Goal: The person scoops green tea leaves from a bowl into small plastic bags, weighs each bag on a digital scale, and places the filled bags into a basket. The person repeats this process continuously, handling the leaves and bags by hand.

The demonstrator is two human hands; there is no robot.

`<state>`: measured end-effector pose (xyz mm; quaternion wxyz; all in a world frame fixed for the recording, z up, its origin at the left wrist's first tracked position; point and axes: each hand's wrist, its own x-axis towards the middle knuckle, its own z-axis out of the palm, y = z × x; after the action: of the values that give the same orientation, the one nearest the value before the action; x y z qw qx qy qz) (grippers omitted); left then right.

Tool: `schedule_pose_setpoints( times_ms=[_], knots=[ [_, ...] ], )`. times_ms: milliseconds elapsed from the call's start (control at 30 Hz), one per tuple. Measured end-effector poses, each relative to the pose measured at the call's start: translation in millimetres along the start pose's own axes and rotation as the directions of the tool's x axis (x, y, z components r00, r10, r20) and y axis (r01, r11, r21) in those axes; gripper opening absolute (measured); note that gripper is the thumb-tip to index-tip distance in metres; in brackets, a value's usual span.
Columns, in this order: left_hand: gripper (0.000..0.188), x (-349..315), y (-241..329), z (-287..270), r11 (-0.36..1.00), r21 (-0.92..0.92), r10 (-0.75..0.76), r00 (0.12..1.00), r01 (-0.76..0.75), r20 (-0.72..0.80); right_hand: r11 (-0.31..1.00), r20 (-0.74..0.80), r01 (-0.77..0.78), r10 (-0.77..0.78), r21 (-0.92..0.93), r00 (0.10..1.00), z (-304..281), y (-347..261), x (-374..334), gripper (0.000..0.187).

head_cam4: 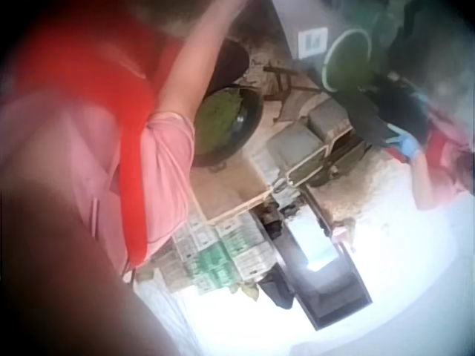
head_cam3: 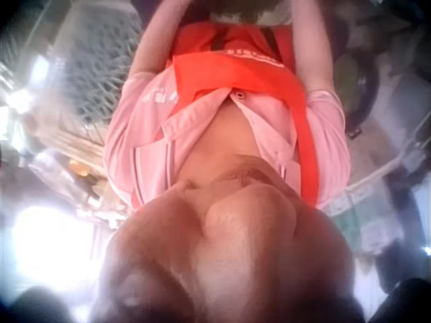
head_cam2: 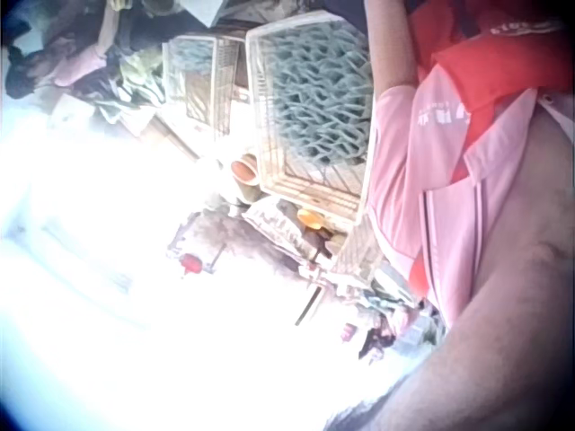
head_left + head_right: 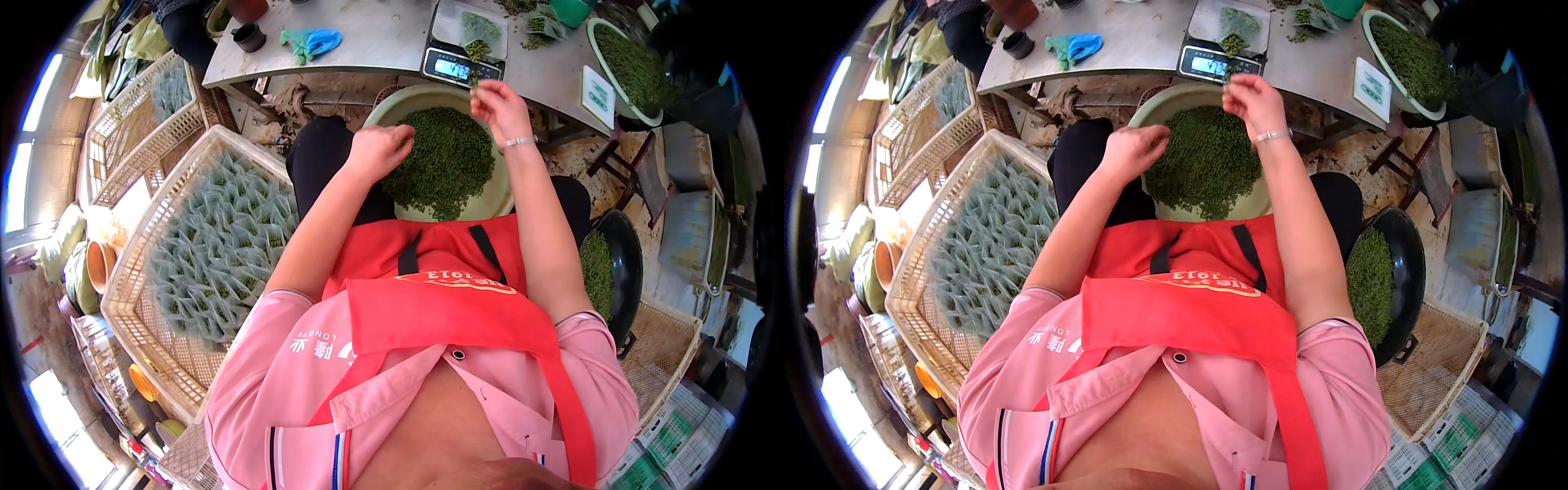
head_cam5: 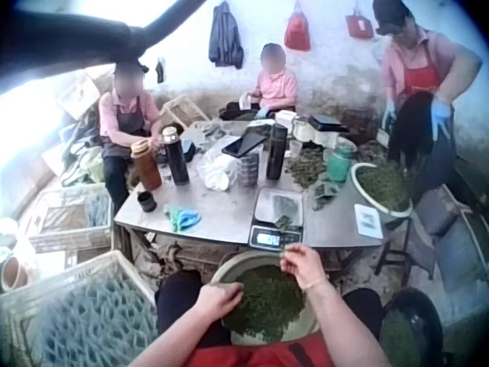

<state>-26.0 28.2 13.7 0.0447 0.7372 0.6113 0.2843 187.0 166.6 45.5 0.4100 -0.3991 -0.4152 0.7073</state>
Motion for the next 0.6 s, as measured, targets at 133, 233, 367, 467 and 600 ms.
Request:
schedule_pose_setpoints(
  times_ms=[133, 233, 367, 467, 600],
  knots=[
    [0.015, 3, 3, -9, 0.998, -0.034, -0.057, 0.996, 0.059, 0.074, 0.937, -0.152, 0.069, -0.017, 0.342, 0.988, 21, -3, 54, 0.023],
    [0.015, 2, 1, -11, 0.992, -0.065, -0.104, 0.992, 0.109, 0.074, 0.884, -0.298, 0.352, -0.262, 0.307, 0.918, 41, 3, 71, 0.034],
    [0.016, 6, 0, -8, 0.989, -0.107, -0.094, 0.990, 0.105, 0.103, 0.625, -0.095, 0.248, -0.463, -0.740, 0.881, 28, 1, 89, 0.047],
    [0.015, 6, 2, -11, 0.984, -0.140, -0.096, 0.991, 0.108, 0.094, 0.605, -0.030, 0.205, -0.354, -0.769, 0.935, 27, -20, 65, 0.041],
    [0.015, 7, -3, -12, 0.981, -0.139, -0.124, 0.989, 0.135, 0.085, 0.541, -0.064, 0.216, -0.451, -0.813, 0.890, 21, -18, 11, 0.026]
  ],
)
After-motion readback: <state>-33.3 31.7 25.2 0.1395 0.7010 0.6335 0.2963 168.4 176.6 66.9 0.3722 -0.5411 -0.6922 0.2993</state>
